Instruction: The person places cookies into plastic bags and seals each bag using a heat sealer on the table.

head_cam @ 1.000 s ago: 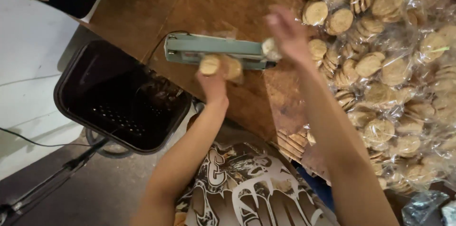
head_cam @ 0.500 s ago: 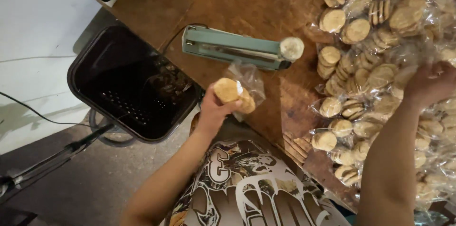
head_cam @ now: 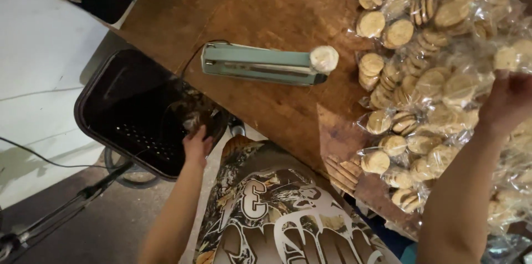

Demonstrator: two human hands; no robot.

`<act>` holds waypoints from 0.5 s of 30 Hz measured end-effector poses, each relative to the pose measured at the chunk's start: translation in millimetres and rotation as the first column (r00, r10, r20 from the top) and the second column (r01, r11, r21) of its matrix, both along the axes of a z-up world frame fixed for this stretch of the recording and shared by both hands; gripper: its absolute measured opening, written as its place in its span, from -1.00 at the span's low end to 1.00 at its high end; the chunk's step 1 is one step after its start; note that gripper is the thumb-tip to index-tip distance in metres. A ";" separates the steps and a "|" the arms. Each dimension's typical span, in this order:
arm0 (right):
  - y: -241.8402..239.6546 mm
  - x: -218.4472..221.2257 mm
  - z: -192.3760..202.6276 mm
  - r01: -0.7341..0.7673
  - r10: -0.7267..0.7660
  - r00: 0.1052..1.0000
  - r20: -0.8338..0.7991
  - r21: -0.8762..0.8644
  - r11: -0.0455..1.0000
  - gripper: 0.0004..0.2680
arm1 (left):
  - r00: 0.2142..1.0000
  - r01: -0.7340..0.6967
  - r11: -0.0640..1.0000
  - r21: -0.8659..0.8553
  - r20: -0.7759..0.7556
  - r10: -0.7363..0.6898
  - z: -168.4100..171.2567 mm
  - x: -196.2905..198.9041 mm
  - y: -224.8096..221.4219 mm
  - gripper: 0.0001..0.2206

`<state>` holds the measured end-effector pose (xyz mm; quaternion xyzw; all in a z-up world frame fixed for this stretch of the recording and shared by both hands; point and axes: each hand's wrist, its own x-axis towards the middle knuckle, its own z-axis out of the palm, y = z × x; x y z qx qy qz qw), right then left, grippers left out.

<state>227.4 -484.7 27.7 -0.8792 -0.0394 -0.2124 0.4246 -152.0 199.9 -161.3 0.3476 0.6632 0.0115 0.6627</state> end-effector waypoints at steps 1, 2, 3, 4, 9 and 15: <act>6.8 -6.3 11.3 -0.001 0.001 1.000 -0.024 0.004 1.000 -0.92 | 0.998 0.057 0.998 -0.007 0.027 -0.057 -1.5 0.9 -8.0 -0.38; 14.4 -11.4 23.6 -0.003 0.004 0.999 -0.046 0.008 1.000 -0.93 | 0.988 0.144 0.989 0.022 0.061 -0.145 -1.2 4.8 -16.2 -0.47; 23.0 -16.8 35.8 -0.026 0.027 0.998 -0.059 0.023 0.999 -0.94 | 0.968 0.229 0.972 0.053 0.093 -0.233 2.0 8.4 -24.5 -0.55; 32.1 -22.0 49.3 -0.048 0.050 0.996 -0.070 0.037 0.998 -0.95 | 0.940 0.310 0.947 0.086 0.124 -0.319 5.5 12.9 -34.0 -0.61; 93.6 -57.3 118.8 -0.077 0.092 0.988 -0.122 0.118 0.990 -0.95 | 0.765 0.589 0.806 0.050 0.288 -0.577 59.6 54.6 -94.7 -0.71; 196.6 -100.2 164.5 -0.280 0.286 0.958 -0.013 -0.251 0.927 -0.98 | 0.180 0.829 0.489 0.271 0.698 -0.693 174.7 135.3 -175.7 -0.45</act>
